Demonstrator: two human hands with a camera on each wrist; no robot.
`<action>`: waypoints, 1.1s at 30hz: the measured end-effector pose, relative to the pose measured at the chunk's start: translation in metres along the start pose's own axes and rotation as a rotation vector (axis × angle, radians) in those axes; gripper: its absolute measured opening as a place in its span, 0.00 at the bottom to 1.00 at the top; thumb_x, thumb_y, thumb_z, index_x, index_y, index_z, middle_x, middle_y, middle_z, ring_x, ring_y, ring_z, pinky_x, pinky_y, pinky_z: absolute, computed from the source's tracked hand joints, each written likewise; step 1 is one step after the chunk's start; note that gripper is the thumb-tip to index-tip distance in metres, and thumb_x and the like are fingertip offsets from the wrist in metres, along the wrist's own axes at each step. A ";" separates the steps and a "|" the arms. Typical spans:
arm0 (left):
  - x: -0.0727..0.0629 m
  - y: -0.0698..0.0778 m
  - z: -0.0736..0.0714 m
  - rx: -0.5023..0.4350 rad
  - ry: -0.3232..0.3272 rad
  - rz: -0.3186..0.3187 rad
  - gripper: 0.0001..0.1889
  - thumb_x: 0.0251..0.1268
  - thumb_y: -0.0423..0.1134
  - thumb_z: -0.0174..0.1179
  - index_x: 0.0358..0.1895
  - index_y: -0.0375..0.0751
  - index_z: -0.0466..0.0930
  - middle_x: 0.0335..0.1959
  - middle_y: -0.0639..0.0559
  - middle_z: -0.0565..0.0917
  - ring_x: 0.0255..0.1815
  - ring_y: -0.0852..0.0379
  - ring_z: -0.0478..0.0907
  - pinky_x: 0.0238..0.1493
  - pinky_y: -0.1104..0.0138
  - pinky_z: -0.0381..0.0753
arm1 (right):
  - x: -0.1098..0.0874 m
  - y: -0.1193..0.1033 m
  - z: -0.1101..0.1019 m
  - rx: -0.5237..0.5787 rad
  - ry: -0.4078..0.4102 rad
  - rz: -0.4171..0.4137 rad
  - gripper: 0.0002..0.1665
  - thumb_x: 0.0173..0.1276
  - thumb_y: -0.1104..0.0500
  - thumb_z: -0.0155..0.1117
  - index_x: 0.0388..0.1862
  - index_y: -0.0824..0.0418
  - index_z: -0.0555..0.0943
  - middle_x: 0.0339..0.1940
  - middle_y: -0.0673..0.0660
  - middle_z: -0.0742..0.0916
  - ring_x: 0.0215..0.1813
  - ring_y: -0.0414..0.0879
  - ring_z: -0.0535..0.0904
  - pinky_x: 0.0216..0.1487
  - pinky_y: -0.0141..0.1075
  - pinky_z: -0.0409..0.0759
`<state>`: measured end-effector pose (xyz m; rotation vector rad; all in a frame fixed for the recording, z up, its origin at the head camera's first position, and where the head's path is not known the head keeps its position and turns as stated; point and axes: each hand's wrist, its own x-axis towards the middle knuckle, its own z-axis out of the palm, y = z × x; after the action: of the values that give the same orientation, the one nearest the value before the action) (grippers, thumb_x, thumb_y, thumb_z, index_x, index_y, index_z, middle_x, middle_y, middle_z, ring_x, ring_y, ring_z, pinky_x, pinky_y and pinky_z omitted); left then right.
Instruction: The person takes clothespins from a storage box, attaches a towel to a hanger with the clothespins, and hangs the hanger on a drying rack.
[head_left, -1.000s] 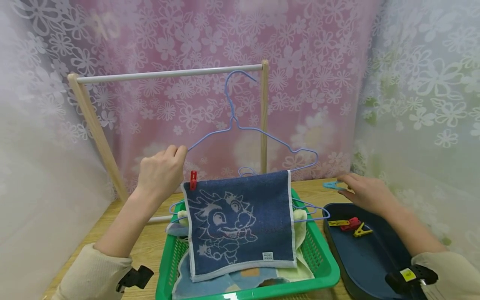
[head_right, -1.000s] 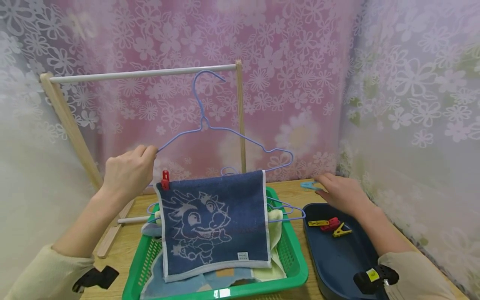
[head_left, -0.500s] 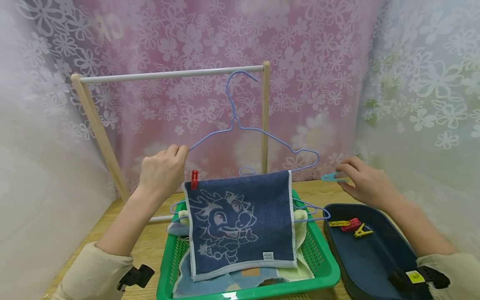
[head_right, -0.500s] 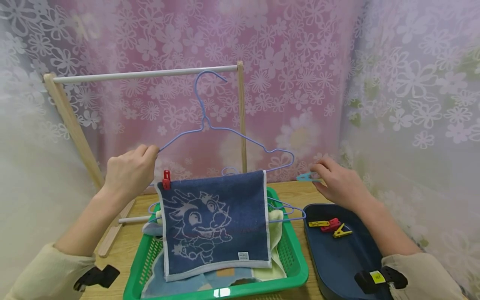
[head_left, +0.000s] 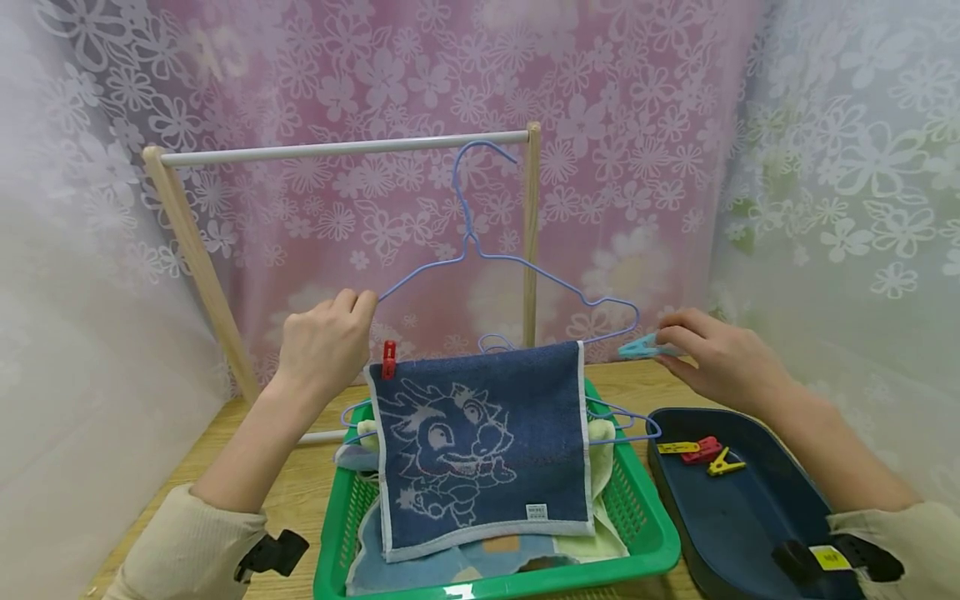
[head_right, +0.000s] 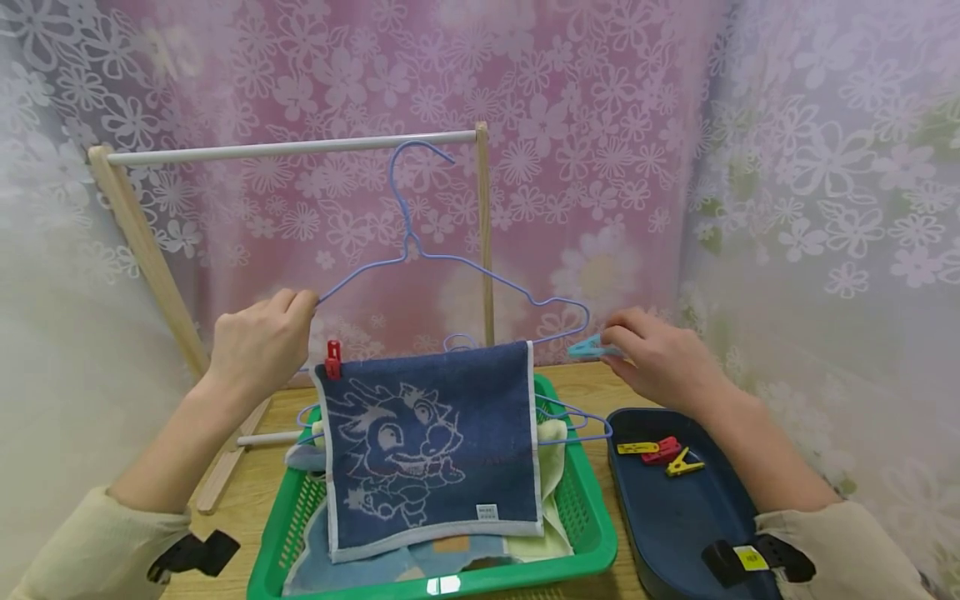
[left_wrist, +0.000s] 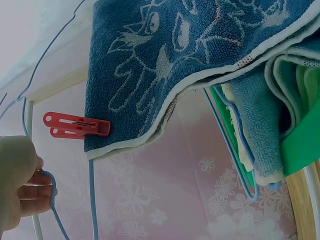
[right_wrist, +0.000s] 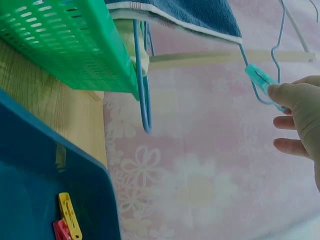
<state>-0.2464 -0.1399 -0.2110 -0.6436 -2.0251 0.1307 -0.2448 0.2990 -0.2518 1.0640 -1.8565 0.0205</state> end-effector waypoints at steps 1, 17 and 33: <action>0.000 0.000 0.000 -0.001 0.000 -0.001 0.05 0.51 0.24 0.58 0.32 0.32 0.74 0.23 0.42 0.77 0.10 0.52 0.65 0.07 0.64 0.63 | 0.001 -0.001 0.000 0.003 -0.003 -0.002 0.27 0.74 0.42 0.40 0.31 0.60 0.77 0.36 0.58 0.81 0.22 0.44 0.76 0.15 0.35 0.72; -0.001 0.000 0.000 -0.006 0.016 -0.001 0.05 0.51 0.24 0.58 0.32 0.32 0.74 0.23 0.42 0.76 0.10 0.53 0.63 0.07 0.64 0.63 | 0.027 -0.023 0.013 0.289 0.109 0.100 0.26 0.71 0.45 0.47 0.30 0.65 0.81 0.39 0.62 0.80 0.32 0.48 0.77 0.37 0.22 0.74; 0.000 0.000 0.001 -0.006 0.017 0.000 0.06 0.50 0.22 0.57 0.31 0.33 0.73 0.21 0.43 0.74 0.10 0.53 0.62 0.07 0.65 0.60 | 0.057 -0.043 0.021 0.392 0.189 0.170 0.12 0.49 0.74 0.70 0.34 0.68 0.81 0.38 0.60 0.82 0.38 0.49 0.78 0.43 0.25 0.74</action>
<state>-0.2472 -0.1395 -0.2118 -0.6462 -2.0101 0.1195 -0.2405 0.2262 -0.2383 1.1180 -1.8033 0.5855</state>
